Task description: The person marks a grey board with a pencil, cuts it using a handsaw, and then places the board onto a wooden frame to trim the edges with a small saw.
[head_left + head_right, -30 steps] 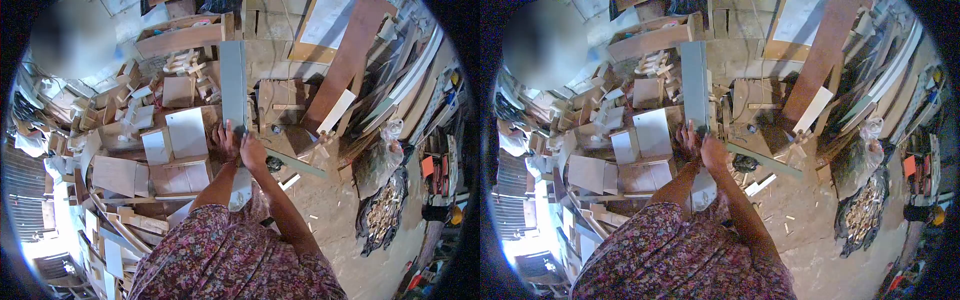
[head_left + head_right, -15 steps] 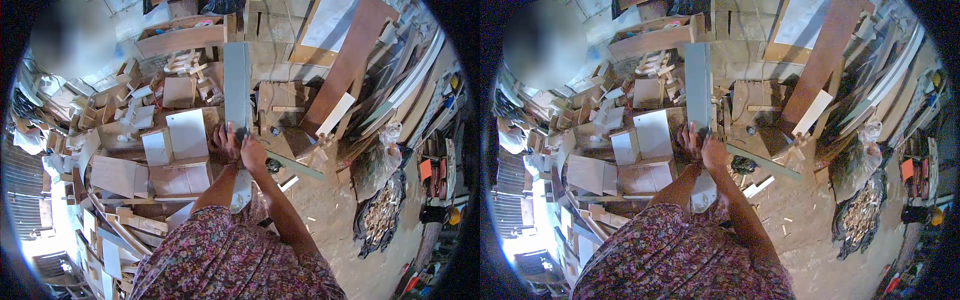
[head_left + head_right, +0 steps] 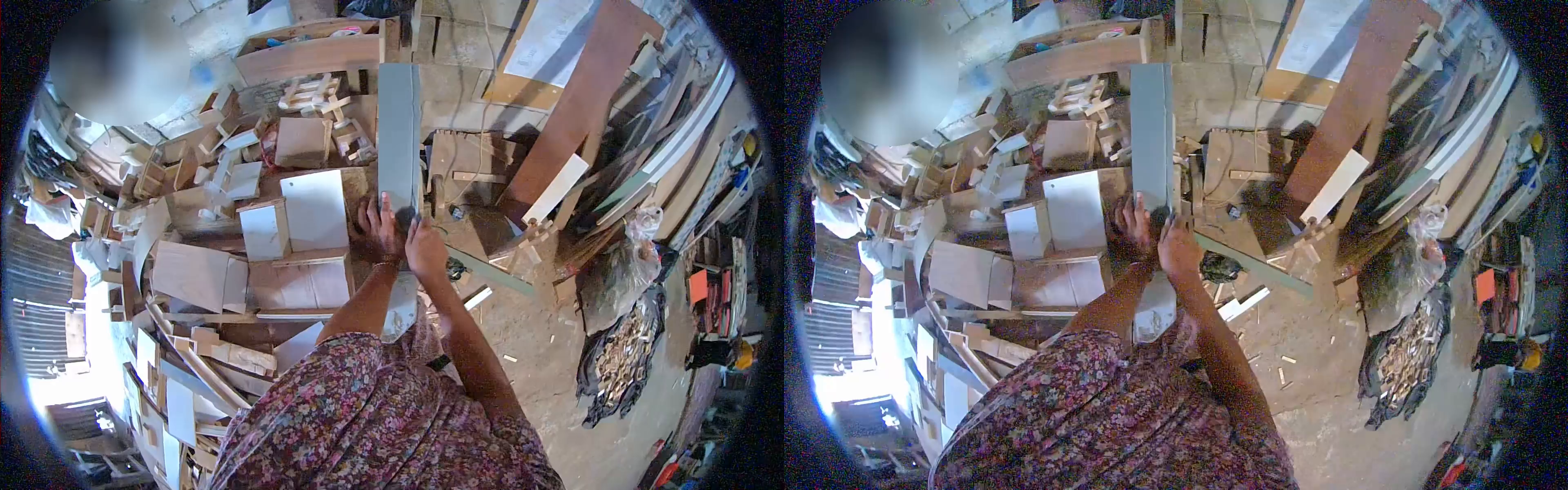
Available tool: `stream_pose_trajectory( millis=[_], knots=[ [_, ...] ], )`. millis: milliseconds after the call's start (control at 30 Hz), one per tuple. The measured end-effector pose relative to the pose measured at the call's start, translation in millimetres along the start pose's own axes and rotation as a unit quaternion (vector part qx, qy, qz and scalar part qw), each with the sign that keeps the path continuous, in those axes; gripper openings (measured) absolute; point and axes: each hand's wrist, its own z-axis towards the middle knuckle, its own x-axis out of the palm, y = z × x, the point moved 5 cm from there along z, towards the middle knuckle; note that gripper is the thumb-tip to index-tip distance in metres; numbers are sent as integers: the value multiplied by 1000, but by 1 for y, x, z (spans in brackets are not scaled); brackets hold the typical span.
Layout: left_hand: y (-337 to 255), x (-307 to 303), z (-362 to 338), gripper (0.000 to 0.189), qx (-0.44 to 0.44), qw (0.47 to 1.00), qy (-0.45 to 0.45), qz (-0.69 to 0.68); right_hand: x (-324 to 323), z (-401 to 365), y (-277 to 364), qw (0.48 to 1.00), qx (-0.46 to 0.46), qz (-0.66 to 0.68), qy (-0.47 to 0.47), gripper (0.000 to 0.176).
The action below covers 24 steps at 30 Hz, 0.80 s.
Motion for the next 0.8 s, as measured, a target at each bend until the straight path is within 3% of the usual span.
stream_pose_trajectory(
  millis=[167, 233, 267, 300, 367, 567, 700, 800],
  knots=[
    [-4, -9, 1, 47, -9, 999, 26, 43, 0, 14, 9, 999, 53, 0, 3, 31],
    [-5, -9, 3, 49, -3, 1000, -9, 7, -8, -9, 9, 999, 33, -1, 21, 30],
    [-5, -6, 2, 48, -32, 997, 66, 39, -11, -24, 5, 999, 34, -2, 18, 30],
    [-5, -2, 1, 48, -31, 997, 65, 37, -11, -40, -1, 996, 59, 17, 64, 30],
    [-6, -2, 0, 49, -27, 997, -47, -58, -8, -44, -8, 990, 85, 35, 106, 31],
    [0, 2, -2, 44, -9, 999, -30, -8, 4, 9, 0, 997, 56, 7, 59, 30],
    [-4, -4, 2, 44, 1, 999, -32, -25, -6, -3, 5, 997, 46, -18, 50, 30],
    [-1, 5, -1, 44, -19, 1000, -18, -6, -15, -37, -3, 992, 80, 14, 98, 29]
  ],
)
